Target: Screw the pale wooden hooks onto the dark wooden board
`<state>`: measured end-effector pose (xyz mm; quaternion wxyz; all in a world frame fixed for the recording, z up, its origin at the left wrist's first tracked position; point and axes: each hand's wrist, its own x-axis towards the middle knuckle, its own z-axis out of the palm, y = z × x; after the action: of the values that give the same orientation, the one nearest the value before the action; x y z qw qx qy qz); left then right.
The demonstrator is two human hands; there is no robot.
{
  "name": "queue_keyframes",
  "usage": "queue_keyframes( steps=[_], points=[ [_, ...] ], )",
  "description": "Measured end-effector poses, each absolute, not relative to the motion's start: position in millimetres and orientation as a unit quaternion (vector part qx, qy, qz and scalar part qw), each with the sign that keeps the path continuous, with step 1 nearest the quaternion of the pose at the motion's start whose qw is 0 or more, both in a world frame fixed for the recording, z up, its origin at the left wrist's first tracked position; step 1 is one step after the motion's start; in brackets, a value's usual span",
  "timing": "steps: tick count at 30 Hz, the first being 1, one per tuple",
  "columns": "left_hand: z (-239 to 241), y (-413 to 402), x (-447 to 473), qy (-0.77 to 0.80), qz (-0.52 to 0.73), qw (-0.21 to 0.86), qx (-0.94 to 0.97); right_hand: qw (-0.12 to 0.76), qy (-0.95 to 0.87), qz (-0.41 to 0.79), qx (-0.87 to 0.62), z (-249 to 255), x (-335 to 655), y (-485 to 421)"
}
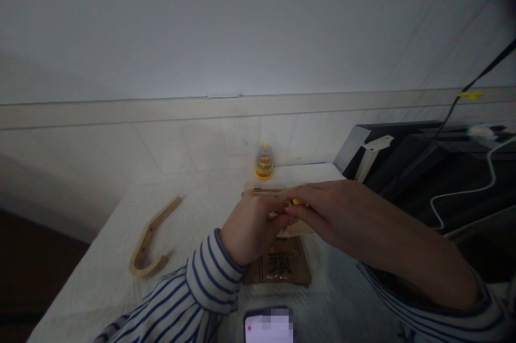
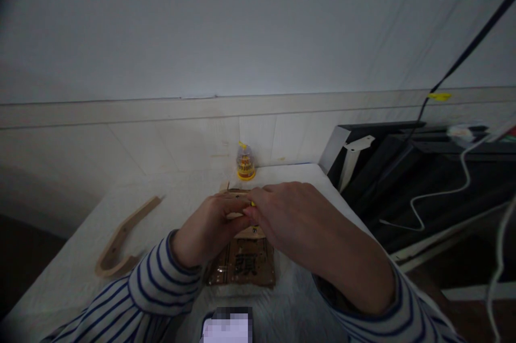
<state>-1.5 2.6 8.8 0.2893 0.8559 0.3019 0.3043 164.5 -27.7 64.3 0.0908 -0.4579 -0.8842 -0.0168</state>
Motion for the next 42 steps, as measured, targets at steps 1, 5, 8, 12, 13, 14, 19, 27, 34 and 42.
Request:
queue_keyframes(
  steps=[1,5,8,12,13,14,19,27,34,42],
  points=[
    [9.1,2.3,-1.3,0.306,0.304,0.291,0.854,0.092,-0.884,-0.018,-0.458,64.5,164.1,-27.8],
    [11.6,-0.2,-0.2,0.339,0.306,0.279,0.845,0.083,-0.884,-0.013,-0.46,65.4,163.3,-26.8],
    [13.5,-2.3,0.8,0.344,0.318,0.27,0.841,0.085,-0.882,0.001,-0.463,64.9,162.7,-25.4],
    [12.3,-3.4,2.8,0.356,0.329,0.239,0.841,0.089,-0.877,0.017,-0.471,63.9,161.3,-24.2],
    [11.6,-3.3,3.3,0.359,0.33,0.233,0.841,0.09,-0.876,0.022,-0.473,64.0,161.3,-24.0],
    [11.1,-3.2,3.6,0.362,0.33,0.229,0.841,0.092,-0.875,0.028,-0.474,64.2,161.5,-23.9],
    [9.7,-1.6,3.3,0.367,0.315,0.221,0.847,0.11,-0.887,0.059,-0.445,65.8,164.2,-24.0],
    [5.3,-0.1,2.1,0.364,0.334,0.19,0.848,0.117,-0.901,0.029,-0.416,65.3,165.6,-23.7],
    [6.7,-0.2,1.2,0.363,0.32,0.216,0.848,0.105,-0.897,0.003,-0.43,62.6,163.5,-23.4],
    [6.5,2.5,-3.0,0.33,0.311,0.256,0.854,0.105,-0.891,-0.005,-0.442,63.4,160.4,-25.6]
  ],
)
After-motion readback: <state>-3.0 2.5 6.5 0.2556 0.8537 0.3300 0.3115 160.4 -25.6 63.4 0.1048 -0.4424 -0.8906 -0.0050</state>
